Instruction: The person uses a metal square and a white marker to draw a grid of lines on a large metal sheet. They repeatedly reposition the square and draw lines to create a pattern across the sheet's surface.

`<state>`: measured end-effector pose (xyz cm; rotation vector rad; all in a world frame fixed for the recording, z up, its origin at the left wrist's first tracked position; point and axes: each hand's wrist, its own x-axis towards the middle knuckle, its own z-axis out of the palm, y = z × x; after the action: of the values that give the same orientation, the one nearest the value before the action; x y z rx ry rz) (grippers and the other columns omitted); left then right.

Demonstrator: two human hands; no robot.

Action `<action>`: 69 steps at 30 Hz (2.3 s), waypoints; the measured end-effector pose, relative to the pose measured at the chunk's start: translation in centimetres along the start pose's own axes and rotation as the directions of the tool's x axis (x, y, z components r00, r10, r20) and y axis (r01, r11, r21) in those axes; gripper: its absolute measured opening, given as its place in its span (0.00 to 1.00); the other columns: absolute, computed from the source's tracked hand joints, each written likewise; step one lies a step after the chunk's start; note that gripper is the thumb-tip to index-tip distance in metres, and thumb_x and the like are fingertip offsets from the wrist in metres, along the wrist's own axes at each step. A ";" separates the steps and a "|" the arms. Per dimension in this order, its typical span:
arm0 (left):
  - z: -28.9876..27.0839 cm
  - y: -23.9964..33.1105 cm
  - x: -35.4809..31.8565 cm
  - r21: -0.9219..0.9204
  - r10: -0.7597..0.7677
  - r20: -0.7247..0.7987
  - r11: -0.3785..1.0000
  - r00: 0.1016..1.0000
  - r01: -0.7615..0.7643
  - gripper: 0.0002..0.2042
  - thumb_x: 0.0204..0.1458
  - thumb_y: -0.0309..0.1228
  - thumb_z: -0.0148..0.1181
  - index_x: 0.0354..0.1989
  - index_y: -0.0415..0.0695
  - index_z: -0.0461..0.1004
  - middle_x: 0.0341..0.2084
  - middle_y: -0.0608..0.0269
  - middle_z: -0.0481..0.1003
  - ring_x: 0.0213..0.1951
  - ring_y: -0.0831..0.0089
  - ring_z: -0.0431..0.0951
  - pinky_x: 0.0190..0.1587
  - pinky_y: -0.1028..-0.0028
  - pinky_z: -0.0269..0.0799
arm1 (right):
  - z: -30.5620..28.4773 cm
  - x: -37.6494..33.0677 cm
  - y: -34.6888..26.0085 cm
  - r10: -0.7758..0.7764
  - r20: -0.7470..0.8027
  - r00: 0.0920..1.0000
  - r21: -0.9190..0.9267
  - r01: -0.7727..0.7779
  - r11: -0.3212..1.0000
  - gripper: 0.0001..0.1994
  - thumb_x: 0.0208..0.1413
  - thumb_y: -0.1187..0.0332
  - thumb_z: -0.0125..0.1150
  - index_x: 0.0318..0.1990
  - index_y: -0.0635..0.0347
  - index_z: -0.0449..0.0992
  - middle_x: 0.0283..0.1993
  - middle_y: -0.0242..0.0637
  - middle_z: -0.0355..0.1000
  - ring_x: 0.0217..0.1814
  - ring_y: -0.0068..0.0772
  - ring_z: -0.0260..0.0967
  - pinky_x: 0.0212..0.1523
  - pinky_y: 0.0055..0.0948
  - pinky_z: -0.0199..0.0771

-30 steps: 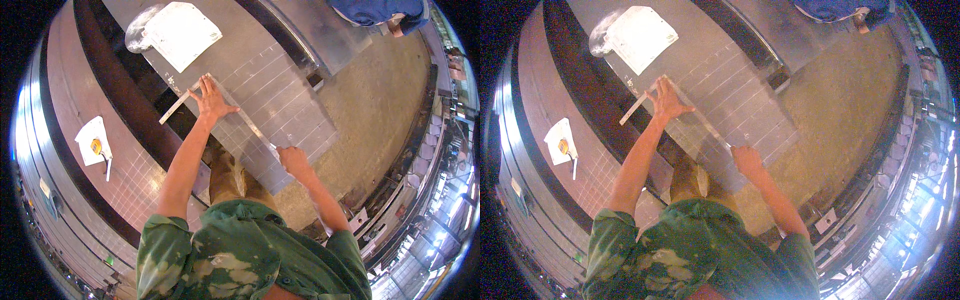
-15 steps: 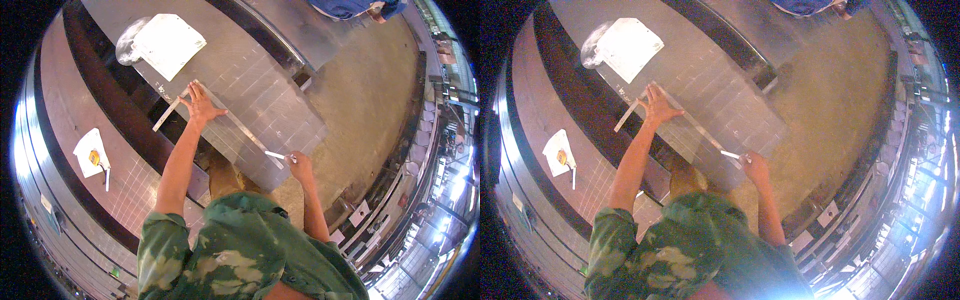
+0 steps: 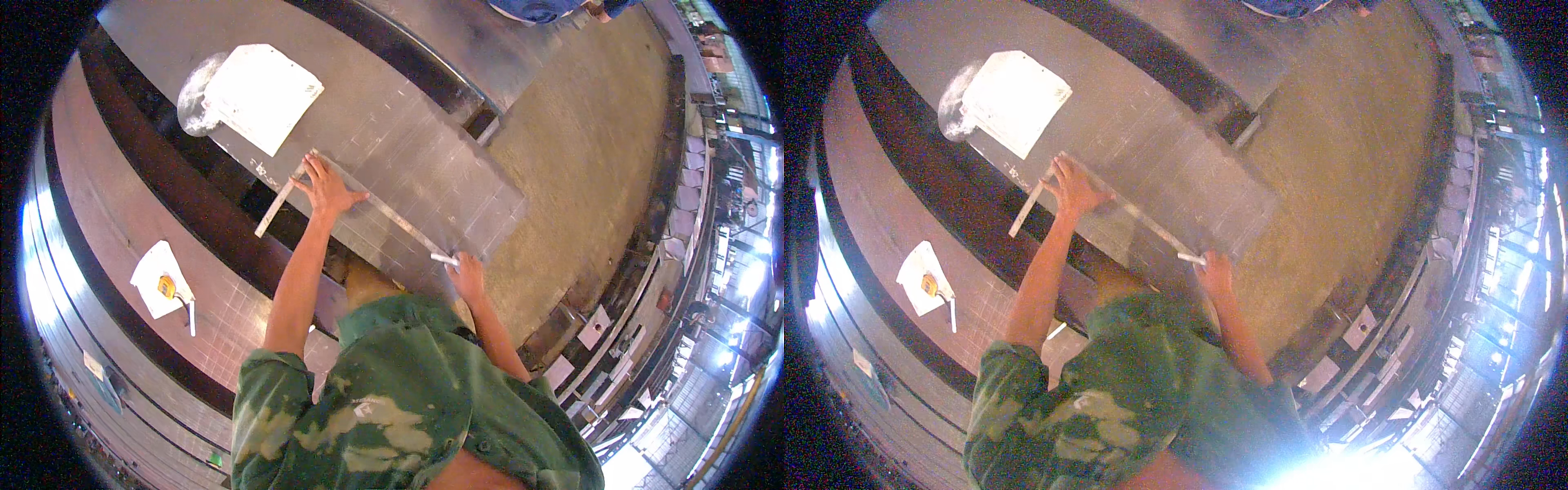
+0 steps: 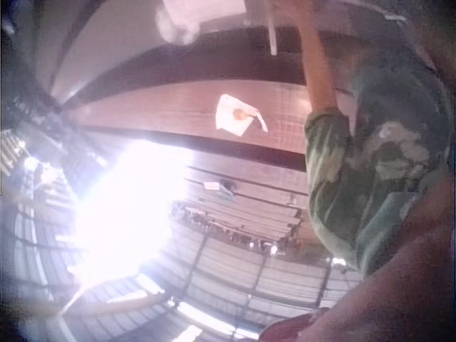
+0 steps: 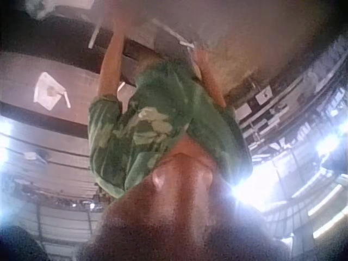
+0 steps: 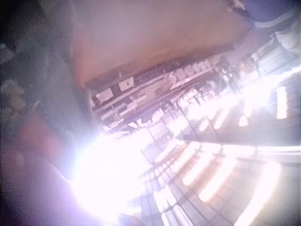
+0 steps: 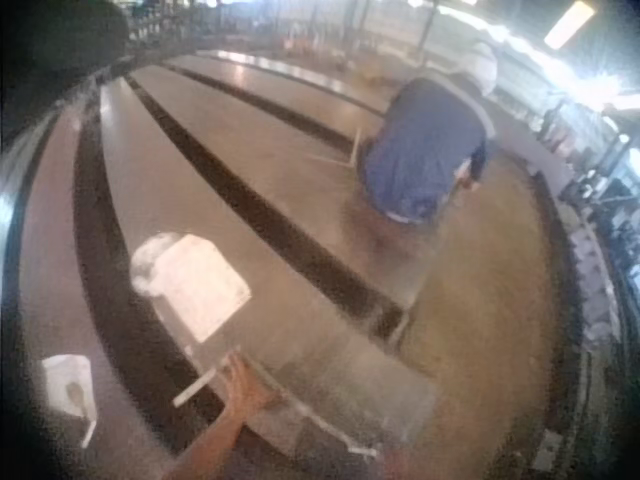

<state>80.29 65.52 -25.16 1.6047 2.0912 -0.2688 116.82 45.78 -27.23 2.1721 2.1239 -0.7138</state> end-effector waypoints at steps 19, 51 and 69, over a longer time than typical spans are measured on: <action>-1.4 -6.1 7.0 0.045 0.297 -0.310 0.954 0.903 -0.298 0.28 0.44 0.21 0.67 0.55 0.42 0.65 0.46 0.41 0.70 0.51 0.44 0.72 0.54 0.50 0.70 | 0.8 3.1 4.2 -0.220 -0.053 0.974 0.048 0.223 0.974 0.19 0.44 0.68 0.70 0.41 0.61 0.69 0.35 0.44 0.71 0.39 0.52 0.69 0.43 0.49 0.72; -1.5 1.3 14.0 -0.046 0.340 -0.514 0.906 0.788 -0.421 0.12 0.54 0.24 0.60 0.47 0.43 0.73 0.40 0.50 0.77 0.45 0.47 0.75 0.49 0.52 0.71 | -5.3 8.6 4.5 -0.131 -0.202 0.971 -0.103 0.112 0.988 0.20 0.51 0.67 0.69 0.52 0.58 0.76 0.42 0.41 0.76 0.45 0.45 0.70 0.49 0.46 0.63; -0.9 1.2 14.1 0.039 0.442 -0.617 0.843 0.651 -0.536 0.10 0.52 0.24 0.60 0.43 0.43 0.77 0.40 0.53 0.77 0.46 0.50 0.74 0.50 0.55 0.72 | -4.4 8.8 5.0 -0.225 -0.343 0.912 -0.145 0.185 0.972 0.15 0.51 0.68 0.70 0.47 0.57 0.80 0.33 0.36 0.76 0.36 0.39 0.70 0.40 0.40 0.62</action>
<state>78.44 78.28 -31.11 2.2956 1.8907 0.6726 122.64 55.14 -27.74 2.1788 2.5235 -0.2039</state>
